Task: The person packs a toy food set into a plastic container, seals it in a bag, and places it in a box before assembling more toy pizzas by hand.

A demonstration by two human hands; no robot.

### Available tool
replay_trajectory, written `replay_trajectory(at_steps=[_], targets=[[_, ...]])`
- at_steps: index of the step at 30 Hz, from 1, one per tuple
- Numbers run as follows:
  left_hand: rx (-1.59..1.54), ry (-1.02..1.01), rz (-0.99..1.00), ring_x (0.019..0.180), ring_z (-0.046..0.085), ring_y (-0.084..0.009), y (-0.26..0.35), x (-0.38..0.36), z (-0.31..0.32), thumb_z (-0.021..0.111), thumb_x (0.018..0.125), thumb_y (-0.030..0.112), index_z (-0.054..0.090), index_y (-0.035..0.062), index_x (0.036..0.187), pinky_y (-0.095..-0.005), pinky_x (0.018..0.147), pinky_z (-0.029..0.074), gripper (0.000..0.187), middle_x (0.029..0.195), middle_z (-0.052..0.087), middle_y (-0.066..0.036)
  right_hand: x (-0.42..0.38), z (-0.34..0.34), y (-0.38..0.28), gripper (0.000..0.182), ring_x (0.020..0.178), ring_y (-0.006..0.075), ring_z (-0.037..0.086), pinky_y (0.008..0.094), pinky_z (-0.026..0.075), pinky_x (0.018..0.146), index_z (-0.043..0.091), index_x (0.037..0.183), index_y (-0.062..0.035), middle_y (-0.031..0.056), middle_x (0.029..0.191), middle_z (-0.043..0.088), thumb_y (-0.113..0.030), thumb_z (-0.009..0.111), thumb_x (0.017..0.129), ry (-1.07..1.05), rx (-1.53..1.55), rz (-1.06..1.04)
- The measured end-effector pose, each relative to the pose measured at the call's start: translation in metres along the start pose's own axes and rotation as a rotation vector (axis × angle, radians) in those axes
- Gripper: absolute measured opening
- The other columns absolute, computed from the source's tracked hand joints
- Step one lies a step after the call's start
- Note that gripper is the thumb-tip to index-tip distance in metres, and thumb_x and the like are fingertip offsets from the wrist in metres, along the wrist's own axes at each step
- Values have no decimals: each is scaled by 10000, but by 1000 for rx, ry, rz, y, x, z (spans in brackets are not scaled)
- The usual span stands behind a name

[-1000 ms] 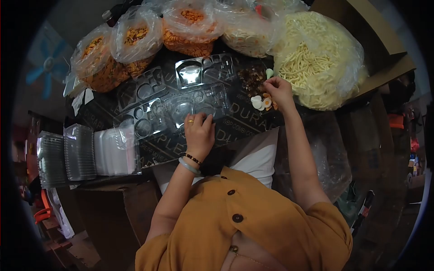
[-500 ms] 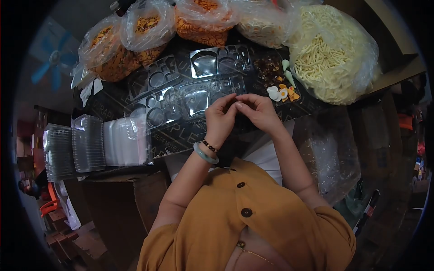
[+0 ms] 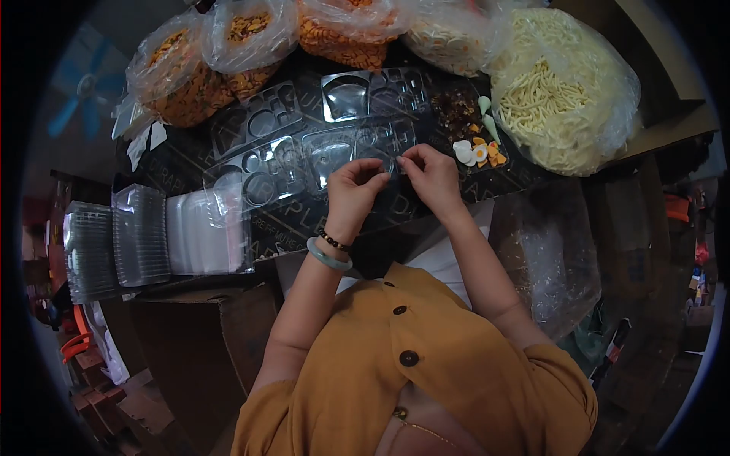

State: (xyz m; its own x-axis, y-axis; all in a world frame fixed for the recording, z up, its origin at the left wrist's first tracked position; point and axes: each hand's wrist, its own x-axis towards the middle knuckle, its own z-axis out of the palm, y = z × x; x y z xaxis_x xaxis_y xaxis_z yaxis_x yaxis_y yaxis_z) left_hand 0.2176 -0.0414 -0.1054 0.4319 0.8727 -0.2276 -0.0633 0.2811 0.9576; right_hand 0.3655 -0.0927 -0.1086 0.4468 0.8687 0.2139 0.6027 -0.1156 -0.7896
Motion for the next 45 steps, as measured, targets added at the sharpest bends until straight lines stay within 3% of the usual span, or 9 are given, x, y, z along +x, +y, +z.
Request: replay_trajectory(at_steps=[4,9,17,24,30,32,35,39,45], targets=[[-89,-62,-2,793,614,-110,-5,4,1,652,780,-25,621,-33,1017,-212,717,503,239,878,652,-60,0,3,6,89,602,235,603,302,467,548,647,778,-27,95,755,612,-112,673,778,194,-323,-417],[-152,-87,38,828,626,-119,-7,5,6,657,774,-32,629,-29,998,-222,744,507,226,929,657,-83,-13,-10,-12,103,710,83,570,220,445,624,664,867,-5,48,799,599,-95,648,820,-168,249,-1],[473,-4,389,725,640,-163,-13,21,3,687,712,5,662,-1,881,-266,658,506,171,838,652,-108,0,-9,13,102,689,62,566,202,462,636,623,887,-2,5,759,615,-93,632,842,-106,394,214],[468,0,350,728,643,-201,-16,28,4,646,727,-4,662,-1,882,-276,657,501,156,821,645,-126,-10,-12,13,132,702,56,574,198,481,634,620,956,10,24,786,628,-71,612,851,-9,422,204],[477,-124,323,725,645,-218,0,28,19,631,724,-16,671,8,883,-283,656,502,166,799,647,-126,-65,-127,55,149,701,62,573,213,458,627,629,963,-3,18,737,621,-96,617,847,94,-104,324],[636,-128,444,709,627,-162,-6,35,23,667,742,0,672,7,905,-263,642,492,164,791,640,-97,-91,-167,85,149,703,229,643,304,488,650,644,920,-15,138,788,652,-123,605,826,165,-333,397],[689,-110,499,678,615,-194,-20,42,26,686,726,16,679,16,876,-281,621,484,150,761,615,-103,-129,-194,132,173,792,309,642,336,494,694,642,941,-8,170,876,647,-135,599,831,12,-883,500],[662,-74,486,666,606,-198,-22,39,30,701,720,39,686,20,850,-286,609,478,133,750,606,-94,-113,-163,87,183,873,328,617,350,496,743,633,957,8,173,978,625,-103,602,815,300,-454,279],[835,-127,500,693,576,-305,-11,32,27,681,728,94,653,9,778,-380,640,463,103,731,572,-134,-40,-54,18,152,897,258,590,353,438,818,646,919,-51,84,959,619,-73,639,768,120,-259,-347]])
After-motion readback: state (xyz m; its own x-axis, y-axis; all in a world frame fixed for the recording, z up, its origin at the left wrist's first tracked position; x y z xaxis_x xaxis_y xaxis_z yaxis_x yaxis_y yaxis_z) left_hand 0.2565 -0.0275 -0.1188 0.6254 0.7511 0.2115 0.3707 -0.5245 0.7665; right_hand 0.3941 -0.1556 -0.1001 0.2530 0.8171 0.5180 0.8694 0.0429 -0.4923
